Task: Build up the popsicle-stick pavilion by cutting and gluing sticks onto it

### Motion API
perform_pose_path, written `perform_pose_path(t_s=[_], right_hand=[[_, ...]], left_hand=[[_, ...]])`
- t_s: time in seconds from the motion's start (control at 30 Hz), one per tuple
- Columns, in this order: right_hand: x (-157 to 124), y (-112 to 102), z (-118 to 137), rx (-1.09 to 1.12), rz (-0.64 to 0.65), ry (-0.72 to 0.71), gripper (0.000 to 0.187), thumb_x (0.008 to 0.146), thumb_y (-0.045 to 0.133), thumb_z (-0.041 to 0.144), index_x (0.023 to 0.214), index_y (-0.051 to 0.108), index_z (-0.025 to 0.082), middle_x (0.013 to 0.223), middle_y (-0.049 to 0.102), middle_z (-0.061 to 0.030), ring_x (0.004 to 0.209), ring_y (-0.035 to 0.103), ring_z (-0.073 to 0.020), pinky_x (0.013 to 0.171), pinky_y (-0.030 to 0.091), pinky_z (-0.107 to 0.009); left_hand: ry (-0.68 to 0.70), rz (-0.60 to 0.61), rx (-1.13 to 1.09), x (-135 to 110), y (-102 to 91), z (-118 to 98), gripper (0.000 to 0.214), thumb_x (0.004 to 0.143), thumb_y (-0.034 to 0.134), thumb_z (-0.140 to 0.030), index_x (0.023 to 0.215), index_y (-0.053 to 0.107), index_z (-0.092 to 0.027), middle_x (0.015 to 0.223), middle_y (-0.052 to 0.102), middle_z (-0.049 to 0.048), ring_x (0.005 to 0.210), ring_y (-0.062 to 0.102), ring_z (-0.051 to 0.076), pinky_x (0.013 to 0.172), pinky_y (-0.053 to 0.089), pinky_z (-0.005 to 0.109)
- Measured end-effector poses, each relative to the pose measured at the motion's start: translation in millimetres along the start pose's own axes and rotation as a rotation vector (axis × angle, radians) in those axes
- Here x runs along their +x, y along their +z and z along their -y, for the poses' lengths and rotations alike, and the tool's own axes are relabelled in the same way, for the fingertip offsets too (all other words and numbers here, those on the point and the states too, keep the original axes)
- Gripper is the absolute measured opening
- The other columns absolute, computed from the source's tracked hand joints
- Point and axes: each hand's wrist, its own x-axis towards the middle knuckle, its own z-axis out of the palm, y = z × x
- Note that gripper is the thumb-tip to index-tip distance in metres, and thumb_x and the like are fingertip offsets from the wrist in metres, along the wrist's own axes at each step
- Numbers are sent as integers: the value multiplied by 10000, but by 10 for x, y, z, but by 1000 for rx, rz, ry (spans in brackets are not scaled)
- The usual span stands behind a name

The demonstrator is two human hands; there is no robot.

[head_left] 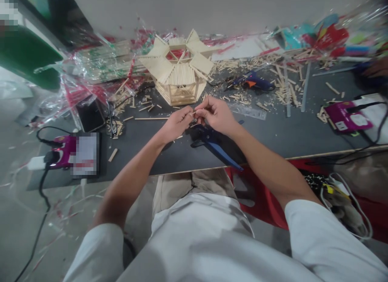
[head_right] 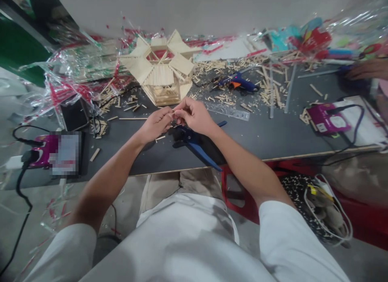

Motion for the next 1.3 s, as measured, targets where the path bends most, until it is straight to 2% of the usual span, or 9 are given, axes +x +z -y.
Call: perform_pose_path(t_s=[0.1, 0.23, 0.4, 0.53, 0.73, 0.9, 1.03, 1.17, 1.3], right_hand=[[-17, -8, -6, -33, 15, -47, 390, 880, 800, 579, 873, 572, 263, 695, 671, 11, 595, 618, -156, 577, 500, -314], [-43, -21, -10, -89, 28, -132, 352, 907, 769, 570, 886, 615, 254, 662, 657, 14, 558, 590, -153, 592, 497, -322], [-63, -51, -1, -122, 23, -225, 312, 936, 755, 527, 889, 644, 240, 678, 671, 7, 567, 626, -158, 580, 482, -311], [-75, -71, 13, -169, 54, -202, 313, 937, 738, 542, 878, 664, 244, 677, 677, 10, 574, 637, -160, 582, 490, -309], [-87, -45, 55, -194, 75, -232, 247, 946, 704, 478, 881, 661, 244, 685, 693, 8, 571, 629, -154, 592, 492, -310], [-108, -46, 108, -103, -1, -158, 376, 939, 727, 633, 910, 654, 265, 725, 690, -7, 632, 654, -180, 612, 516, -340], [-137, -63, 134, -81, -53, -128, 491, 920, 703, 771, 940, 654, 283, 789, 700, -15, 677, 661, -182, 641, 546, -357], [-147, -69, 162, -33, -69, -163, 447, 939, 730, 720, 940, 650, 280, 811, 701, -17, 687, 666, -178, 650, 562, -361], [-129, -57, 194, -20, -109, -213, 461, 928, 731, 722, 919, 624, 274, 840, 703, -19, 695, 664, -174, 669, 580, -366]], left_hand=[[-85, 19, -87, -8, -2, -37, 253, 975, 606, -140, 729, 589, -193, 610, 463, -52, 494, 380, 69, 490, 285, 205], [-148, 55, -188, -37, 17, -95, 284, 967, 550, -121, 702, 508, -214, 568, 383, -68, 437, 306, 63, 440, 217, 208], [-177, 50, -201, -68, 47, -178, 285, 958, 527, -80, 702, 508, -203, 585, 396, -62, 435, 336, 53, 429, 228, 187], [-229, 50, -201, -77, 35, -197, 319, 966, 559, -59, 675, 527, -186, 575, 398, -60, 432, 343, 40, 421, 218, 172], [-269, 34, -249, -91, 19, -181, 340, 1028, 584, -135, 690, 571, -169, 607, 450, -45, 418, 315, 28, 403, 203, 173], [-197, 2, -343, -99, 46, -203, 336, 1023, 656, -284, 710, 592, -179, 571, 382, -65, 456, 382, 57, 449, 316, 165], [-96, -47, -379, -90, 36, -112, 287, 1002, 666, -388, 801, 669, -184, 574, 465, -47, 461, 436, 78, 453, 353, 188], [1, -93, -347, -97, 17, -41, 294, 992, 687, -465, 879, 714, -195, 606, 608, -9, 464, 510, 98, 439, 368, 206], [-67, -157, -399, -110, 42, -105, 287, 980, 740, -465, 914, 725, -186, 737, 728, 23, 473, 586, 97, 417, 388, 213]])
